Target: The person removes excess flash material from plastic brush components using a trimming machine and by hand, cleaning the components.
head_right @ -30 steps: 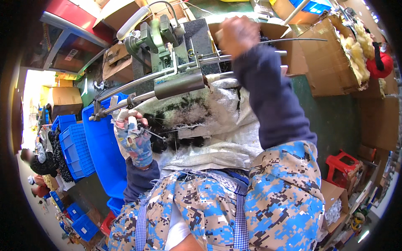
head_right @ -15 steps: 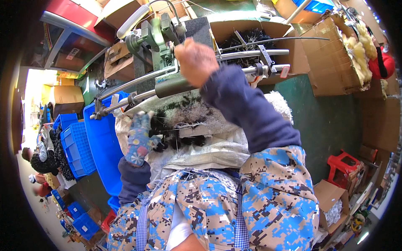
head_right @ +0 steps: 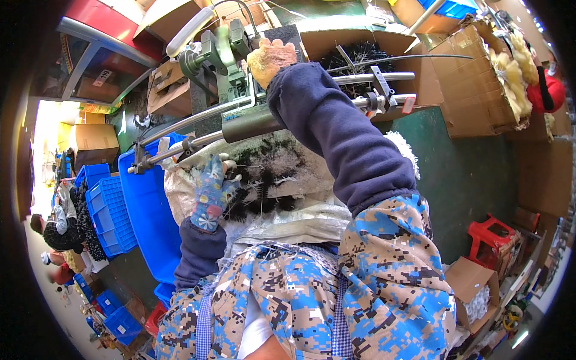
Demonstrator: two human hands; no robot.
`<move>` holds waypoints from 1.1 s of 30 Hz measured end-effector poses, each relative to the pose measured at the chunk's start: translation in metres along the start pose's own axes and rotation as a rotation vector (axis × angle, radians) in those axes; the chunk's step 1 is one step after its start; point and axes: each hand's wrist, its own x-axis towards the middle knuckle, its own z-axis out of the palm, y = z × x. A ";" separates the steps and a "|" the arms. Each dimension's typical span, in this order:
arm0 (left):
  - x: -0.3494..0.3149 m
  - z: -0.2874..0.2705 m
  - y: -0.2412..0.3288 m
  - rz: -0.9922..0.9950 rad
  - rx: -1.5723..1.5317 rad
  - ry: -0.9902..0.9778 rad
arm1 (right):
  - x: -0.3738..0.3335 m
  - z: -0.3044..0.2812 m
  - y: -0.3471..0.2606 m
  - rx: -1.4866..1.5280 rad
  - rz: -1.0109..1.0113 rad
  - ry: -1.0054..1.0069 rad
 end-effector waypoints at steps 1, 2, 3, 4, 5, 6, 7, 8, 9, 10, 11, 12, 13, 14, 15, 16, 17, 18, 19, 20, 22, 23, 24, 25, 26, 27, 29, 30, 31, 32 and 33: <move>-0.001 -0.001 0.001 -0.002 0.000 0.001 | 0.000 -0.002 0.000 0.017 -0.026 -0.003; -0.001 -0.002 0.002 0.013 -0.024 0.046 | 0.001 -0.004 -0.001 0.018 -0.028 -0.002; -0.002 -0.003 0.004 0.031 -0.050 0.091 | 0.002 -0.007 -0.001 0.029 -0.029 -0.054; -0.002 -0.005 0.006 0.033 -0.051 0.090 | 0.002 -0.009 -0.001 0.040 -0.030 -0.105; -0.003 -0.006 0.009 0.074 0.002 0.158 | 0.004 -0.011 0.000 0.039 -0.029 -0.105; -0.003 -0.007 0.011 0.116 0.053 0.226 | 0.006 -0.012 0.001 0.076 0.007 -0.148; -0.004 -0.004 0.012 0.119 0.052 0.225 | 0.007 -0.014 0.002 0.112 0.042 -0.192; -0.004 0.002 0.012 0.130 -0.048 0.244 | 0.007 -0.016 0.002 0.080 0.048 -0.236; -0.004 0.001 0.013 0.135 -0.141 0.263 | 0.007 -0.013 0.001 0.083 0.044 -0.234; -0.004 -0.001 0.013 0.178 -0.122 0.263 | 0.005 -0.007 0.001 0.028 0.077 -0.145; -0.006 -0.003 0.014 0.176 -0.118 0.264 | 0.003 -0.002 0.001 -0.028 0.109 -0.056; -0.007 -0.006 0.017 0.152 -0.105 0.235 | -0.003 0.000 0.009 -0.082 0.111 -0.032; -0.004 -0.012 0.024 0.124 -0.091 0.207 | -0.014 -0.002 0.016 -0.068 0.106 0.024; -0.001 -0.021 0.031 0.064 -0.236 0.174 | -0.025 -0.001 0.023 -0.066 0.100 0.080; -0.008 -0.021 0.028 -0.042 -0.469 0.153 | -0.036 -0.001 0.023 -0.056 0.089 0.134; -0.011 -0.018 0.027 -0.084 -0.590 0.167 | -0.039 -0.005 0.018 -0.054 0.050 0.146; -0.013 -0.017 0.028 -0.125 -0.709 0.182 | -0.038 0.001 0.013 -0.107 0.038 0.140; -0.007 -0.025 0.032 -0.052 -0.491 0.164 | -0.035 0.003 0.010 -0.081 0.054 0.127; -0.003 -0.026 0.035 -0.045 -0.492 0.163 | -0.033 0.003 0.007 -0.054 0.068 0.115; 0.000 -0.027 0.038 -0.003 -0.495 0.155 | -0.033 0.003 0.003 -0.056 0.072 0.119; 0.001 -0.026 0.040 0.054 -0.490 0.188 | -0.034 0.004 -0.007 -0.062 0.044 0.117; 0.000 -0.022 0.037 0.054 -0.488 0.193 | -0.032 0.004 -0.012 -0.063 0.041 0.121; 0.000 -0.020 0.036 0.059 -0.456 0.252 | -0.031 0.005 -0.017 -0.043 0.039 0.098; -0.001 -0.020 0.035 0.064 -0.423 0.311 | -0.030 0.006 -0.022 -0.023 0.036 0.075; -0.006 -0.020 0.038 -0.012 -0.565 0.324 | -0.028 0.008 -0.028 -0.023 0.025 0.108; -0.006 -0.023 0.044 -0.013 -0.560 0.325 | -0.026 0.009 -0.036 -0.019 0.023 0.109; -0.005 -0.026 0.052 -0.074 -0.737 0.387 | -0.023 0.010 -0.048 0.016 0.003 0.097; -0.002 -0.024 0.049 0.031 -0.667 0.454 | -0.023 0.011 -0.050 -0.008 -0.041 0.119; -0.004 -0.025 0.048 0.032 -0.664 0.457 | -0.023 0.011 -0.049 -0.006 -0.043 0.123; -0.008 -0.026 0.047 -0.077 -0.844 0.433 | -0.024 0.013 -0.046 -0.016 -0.042 0.134; -0.009 -0.024 0.046 -0.191 -1.026 0.409 | -0.025 0.015 -0.041 -0.027 -0.044 0.142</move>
